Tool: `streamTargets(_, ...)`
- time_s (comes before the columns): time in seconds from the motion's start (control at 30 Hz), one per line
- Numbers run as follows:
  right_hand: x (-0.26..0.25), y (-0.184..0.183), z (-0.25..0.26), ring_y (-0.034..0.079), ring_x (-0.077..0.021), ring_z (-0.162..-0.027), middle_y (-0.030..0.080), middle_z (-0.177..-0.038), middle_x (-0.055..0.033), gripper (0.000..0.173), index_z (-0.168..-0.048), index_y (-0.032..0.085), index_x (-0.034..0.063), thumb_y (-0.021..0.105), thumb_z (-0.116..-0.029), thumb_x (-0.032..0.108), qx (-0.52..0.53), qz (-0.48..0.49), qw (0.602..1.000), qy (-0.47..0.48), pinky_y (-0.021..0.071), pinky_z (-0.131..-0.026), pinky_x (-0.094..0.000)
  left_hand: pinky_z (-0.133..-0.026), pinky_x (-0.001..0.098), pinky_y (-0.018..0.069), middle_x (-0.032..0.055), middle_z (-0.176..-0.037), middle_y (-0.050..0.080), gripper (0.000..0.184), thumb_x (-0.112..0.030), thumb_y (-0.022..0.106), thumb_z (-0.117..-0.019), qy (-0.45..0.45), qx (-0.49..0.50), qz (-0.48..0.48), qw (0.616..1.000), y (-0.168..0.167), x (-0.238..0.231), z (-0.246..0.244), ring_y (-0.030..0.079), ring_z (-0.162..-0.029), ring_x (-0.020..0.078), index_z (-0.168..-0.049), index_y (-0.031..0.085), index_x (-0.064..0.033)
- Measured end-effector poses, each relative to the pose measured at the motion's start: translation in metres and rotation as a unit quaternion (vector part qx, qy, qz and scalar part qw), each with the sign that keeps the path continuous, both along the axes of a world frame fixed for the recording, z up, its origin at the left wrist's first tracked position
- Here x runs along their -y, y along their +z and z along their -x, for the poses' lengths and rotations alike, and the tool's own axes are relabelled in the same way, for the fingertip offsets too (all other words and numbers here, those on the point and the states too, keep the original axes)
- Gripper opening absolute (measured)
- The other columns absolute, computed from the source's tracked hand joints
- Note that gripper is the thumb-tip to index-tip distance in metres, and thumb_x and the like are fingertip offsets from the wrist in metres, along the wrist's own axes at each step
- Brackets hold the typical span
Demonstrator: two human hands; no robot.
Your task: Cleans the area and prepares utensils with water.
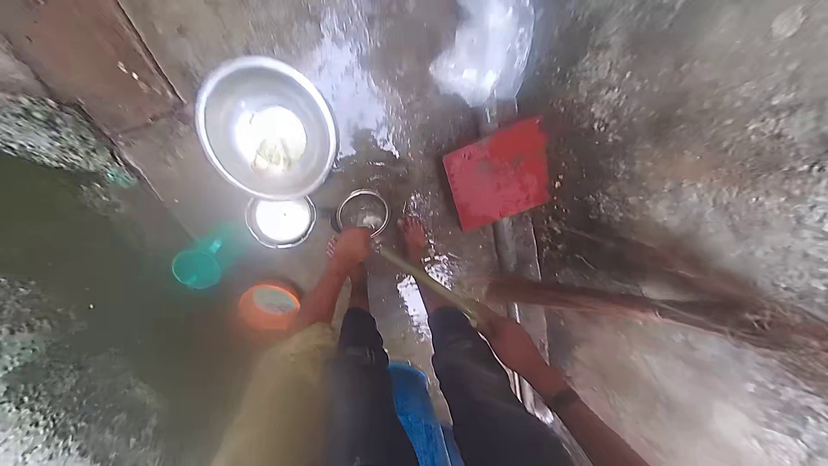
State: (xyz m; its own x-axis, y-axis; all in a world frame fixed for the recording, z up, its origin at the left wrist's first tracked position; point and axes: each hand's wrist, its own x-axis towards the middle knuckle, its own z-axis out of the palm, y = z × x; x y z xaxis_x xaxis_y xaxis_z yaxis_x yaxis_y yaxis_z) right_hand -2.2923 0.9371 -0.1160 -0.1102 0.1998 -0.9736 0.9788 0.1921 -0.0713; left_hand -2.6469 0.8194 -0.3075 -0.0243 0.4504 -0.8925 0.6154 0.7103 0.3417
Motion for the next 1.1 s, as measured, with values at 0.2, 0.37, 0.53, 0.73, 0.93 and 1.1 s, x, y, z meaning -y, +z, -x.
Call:
streamTargets(0.2, -0.009, -0.002, -0.028, 0.071, -0.0361, -0.099, 0.074, -0.106, -0.0174, 0.05, -0.151, 0.052, 0.0339, 0.053, -0.1037, 0.049, -0.053, 0.046, 0.997, -0.03, 0.0531, -0.091, -0.063, -0.1, 0.0487, 0.0495, 0.0245, -0.121, 0.065, 0.043, -0.031, 0.056, -0.1065, 0.56, 0.048, 0.009, 0.827, -0.02, 0.012, 0.0, 0.063, -0.112, 0.031, -0.128, 0.061, 0.006)
streamTargets(0.37, -0.011, 0.001, -0.04, 0.072, -0.0355, -0.096, 0.075, -0.103, -0.0157, 0.049, -0.152, 0.05, 0.0408, 0.054, -0.1032, 0.047, -0.073, 0.084, 0.994, -0.012, 0.0542, -0.088, -0.0625, -0.096, 0.0495, 0.0542, 0.0203, -0.124, 0.067, 0.051, -0.043, 0.047, -0.1082, 0.756, 0.089, 0.045, 0.647, -0.023, 0.016, -0.018, 0.065, -0.112, 0.0281, -0.132, 0.061, 0.0001)
streamTargets(0.53, -0.012, 0.001, -0.045, 0.073, -0.0311, -0.098, 0.076, -0.107, -0.0126, 0.048, -0.15, 0.053, 0.0394, 0.053, -0.1022, 0.049, -0.098, 0.074, 0.991, -0.047, 0.055, -0.088, -0.0607, -0.094, 0.047, 0.0551, 0.0164, -0.128, 0.065, 0.052, -0.044, 0.032, -0.1115, 0.803, 0.18, 0.017, 0.567, -0.027, -0.001, -0.028, 0.064, -0.113, 0.0248, -0.141, 0.052, -0.0052)
streamTargets(0.73, -0.019, -0.006, -0.035, 0.072, -0.039, -0.094, 0.074, -0.102, -0.0196, 0.049, -0.152, 0.052, 0.0319, 0.054, -0.1042, 0.043, -0.046, -0.04, 0.997, -0.057, 0.0535, -0.087, -0.0637, -0.088, 0.0473, 0.0531, 0.0227, -0.111, 0.063, 0.05, -0.039, 0.042, -0.1109, 0.721, -0.002, -0.034, 0.692, -0.013, -0.062, 0.015, 0.062, -0.099, 0.0286, -0.125, 0.059, 0.006)
streamTargets(0.93, -0.032, -0.013, -0.038, 0.072, -0.0376, -0.102, 0.074, -0.112, -0.0194, 0.048, -0.151, 0.054, 0.026, 0.057, -0.104, 0.037, -0.056, -0.134, 0.982, -0.121, 0.0523, -0.092, -0.0652, -0.084, 0.0677, 0.0523, 0.0232, -0.103, 0.071, 0.038, -0.041, 0.059, -0.1033, 0.263, -0.115, -0.141, 0.947, 0.019, -0.141, 0.046, 0.068, -0.099, 0.0439, -0.118, 0.069, -0.0071)
streamTargets(1.1, -0.032, -0.023, -0.043, 0.071, -0.0389, -0.102, 0.073, -0.115, -0.0189, 0.049, -0.15, 0.056, 0.0257, 0.053, -0.1031, 0.041, -0.09, -0.146, 0.978, -0.121, 0.0515, -0.089, -0.069, -0.092, 0.0604, 0.0519, 0.0189, -0.113, 0.073, 0.032, -0.024, 0.051, -0.1034, 0.021, -0.169, -0.188, 0.967, 0.019, -0.206, 0.069, 0.069, -0.108, 0.0397, -0.128, 0.069, -0.0128)
